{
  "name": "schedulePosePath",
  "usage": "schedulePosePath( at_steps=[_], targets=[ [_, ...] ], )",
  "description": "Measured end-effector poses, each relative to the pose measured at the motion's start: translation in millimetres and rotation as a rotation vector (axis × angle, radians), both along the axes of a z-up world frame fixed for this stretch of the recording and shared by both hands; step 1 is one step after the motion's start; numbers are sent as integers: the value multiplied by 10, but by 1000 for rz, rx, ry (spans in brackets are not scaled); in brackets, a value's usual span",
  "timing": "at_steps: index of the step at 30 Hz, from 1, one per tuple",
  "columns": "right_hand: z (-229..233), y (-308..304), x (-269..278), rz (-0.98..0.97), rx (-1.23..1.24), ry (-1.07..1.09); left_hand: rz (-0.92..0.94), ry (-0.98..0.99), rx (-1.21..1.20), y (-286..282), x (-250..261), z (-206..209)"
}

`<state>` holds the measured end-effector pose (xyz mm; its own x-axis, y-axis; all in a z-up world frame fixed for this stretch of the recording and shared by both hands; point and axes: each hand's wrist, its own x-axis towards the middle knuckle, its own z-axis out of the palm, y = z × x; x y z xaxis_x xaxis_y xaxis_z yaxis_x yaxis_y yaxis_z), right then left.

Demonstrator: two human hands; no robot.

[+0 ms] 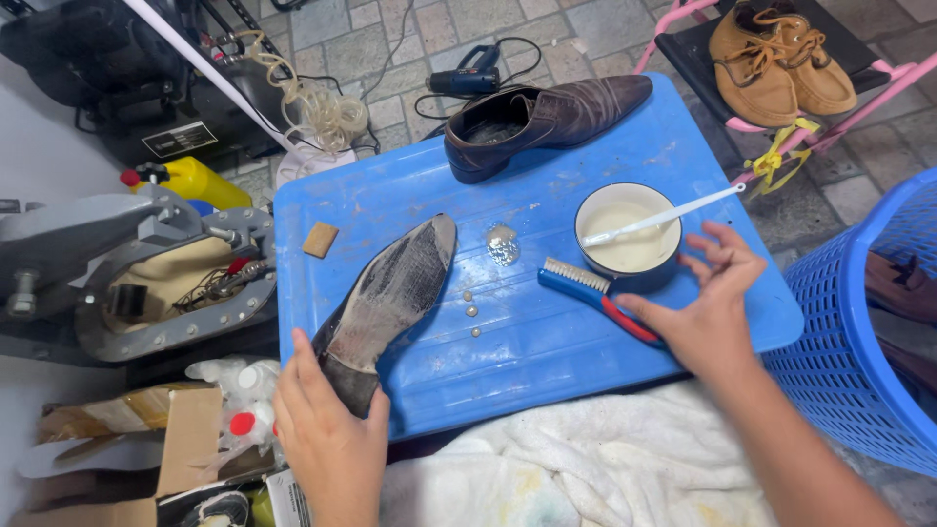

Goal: The person scrubs the sole of a brown leather shoe with a blue brush, then wipes the shoe with a white cloth. The person repeats the scrubbing and wiping process on the same shoe.

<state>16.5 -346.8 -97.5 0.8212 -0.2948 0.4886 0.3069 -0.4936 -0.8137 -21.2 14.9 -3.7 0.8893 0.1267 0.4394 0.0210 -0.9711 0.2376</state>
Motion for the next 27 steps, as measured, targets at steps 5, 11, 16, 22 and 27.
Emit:
schedulePosePath(
  at_steps=[5,11,16,22,27],
  targets=[
    [-144,-192,275,115,3,89,13,-4,-16,-40,-50,-58],
    [-157,-277,372,25,-79,143,-8,-56,-153,45,-10,-45],
    [-58,-421,563,69,-17,107,-39,24,-264,225,52,44],
    [383,-883,-233,-115,-317,344,-89,67,-215,442,152,-48],
    [244,-1342,-1051,-218,-299,1158,-80,73,-336,560,180,-167]
  ],
)
